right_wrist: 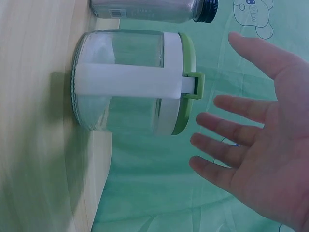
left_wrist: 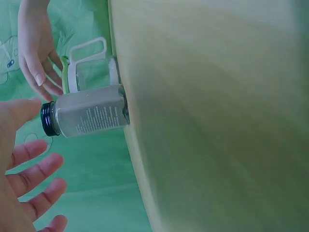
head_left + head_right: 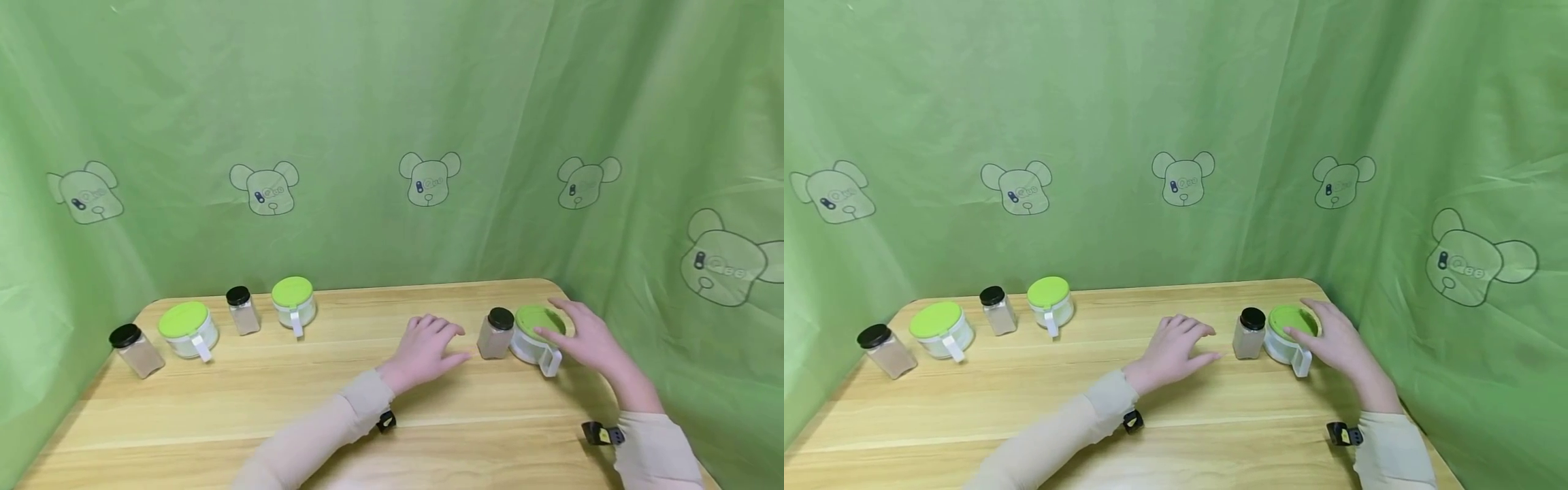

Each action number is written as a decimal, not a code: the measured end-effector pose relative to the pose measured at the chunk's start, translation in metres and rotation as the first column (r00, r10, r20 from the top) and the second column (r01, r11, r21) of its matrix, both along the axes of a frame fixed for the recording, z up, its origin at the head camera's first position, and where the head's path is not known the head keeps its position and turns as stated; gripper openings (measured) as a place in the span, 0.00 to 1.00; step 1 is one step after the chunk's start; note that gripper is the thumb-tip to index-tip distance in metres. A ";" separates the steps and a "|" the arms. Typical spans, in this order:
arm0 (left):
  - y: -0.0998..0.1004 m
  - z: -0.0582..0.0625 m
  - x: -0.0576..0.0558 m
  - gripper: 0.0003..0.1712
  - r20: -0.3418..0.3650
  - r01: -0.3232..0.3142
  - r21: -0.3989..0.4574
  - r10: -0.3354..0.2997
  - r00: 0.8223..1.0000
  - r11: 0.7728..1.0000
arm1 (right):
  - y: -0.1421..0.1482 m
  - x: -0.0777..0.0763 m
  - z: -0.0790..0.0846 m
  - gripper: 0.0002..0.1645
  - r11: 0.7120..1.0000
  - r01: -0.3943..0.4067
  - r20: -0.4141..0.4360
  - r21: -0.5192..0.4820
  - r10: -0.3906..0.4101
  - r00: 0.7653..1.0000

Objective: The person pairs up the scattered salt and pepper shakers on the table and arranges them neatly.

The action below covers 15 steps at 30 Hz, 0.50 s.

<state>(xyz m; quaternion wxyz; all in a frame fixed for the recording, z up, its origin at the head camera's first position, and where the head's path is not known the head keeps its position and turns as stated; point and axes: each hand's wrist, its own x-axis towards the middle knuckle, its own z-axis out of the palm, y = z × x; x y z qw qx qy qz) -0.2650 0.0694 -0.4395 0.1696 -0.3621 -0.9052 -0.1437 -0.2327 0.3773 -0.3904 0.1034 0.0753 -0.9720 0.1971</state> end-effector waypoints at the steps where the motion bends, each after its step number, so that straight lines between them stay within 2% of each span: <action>1: -0.004 0.000 0.001 0.26 -0.010 0.010 -0.012 -0.010 1.000 1.000 | 0.000 0.000 0.000 0.47 1.000 -0.003 -0.011 0.000 0.003 1.000; 8: -0.028 0.001 0.007 0.23 -0.077 0.049 -0.035 -0.052 0.996 0.998 | -0.005 0.001 0.001 0.41 0.999 -0.033 -0.081 -0.013 0.032 0.996; 15: -0.048 0.011 0.010 0.21 -0.071 0.072 -0.029 -0.074 0.995 0.997 | -0.011 0.002 0.004 0.37 0.998 -0.044 -0.134 -0.035 0.039 0.990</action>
